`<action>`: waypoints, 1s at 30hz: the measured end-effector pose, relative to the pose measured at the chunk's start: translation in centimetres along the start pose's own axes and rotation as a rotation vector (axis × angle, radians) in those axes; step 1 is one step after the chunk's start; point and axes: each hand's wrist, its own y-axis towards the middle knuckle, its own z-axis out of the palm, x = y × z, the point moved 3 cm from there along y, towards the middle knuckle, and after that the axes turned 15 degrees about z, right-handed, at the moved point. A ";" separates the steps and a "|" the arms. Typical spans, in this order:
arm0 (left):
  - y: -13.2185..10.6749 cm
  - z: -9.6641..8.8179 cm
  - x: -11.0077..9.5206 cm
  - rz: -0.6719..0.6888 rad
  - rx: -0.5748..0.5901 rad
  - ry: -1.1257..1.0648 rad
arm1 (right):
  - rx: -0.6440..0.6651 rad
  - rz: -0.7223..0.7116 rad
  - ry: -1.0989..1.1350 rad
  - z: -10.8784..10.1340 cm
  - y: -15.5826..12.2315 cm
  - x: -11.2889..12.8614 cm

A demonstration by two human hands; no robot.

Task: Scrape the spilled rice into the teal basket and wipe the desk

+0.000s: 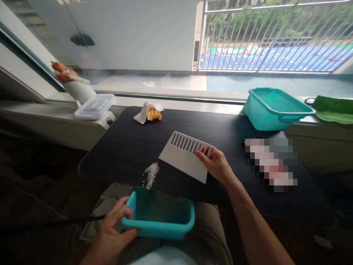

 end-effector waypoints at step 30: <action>-0.4 0.2 0.6 0.000 0.011 -0.010 | 0.195 -0.008 -0.113 -0.1 -4.4 0.5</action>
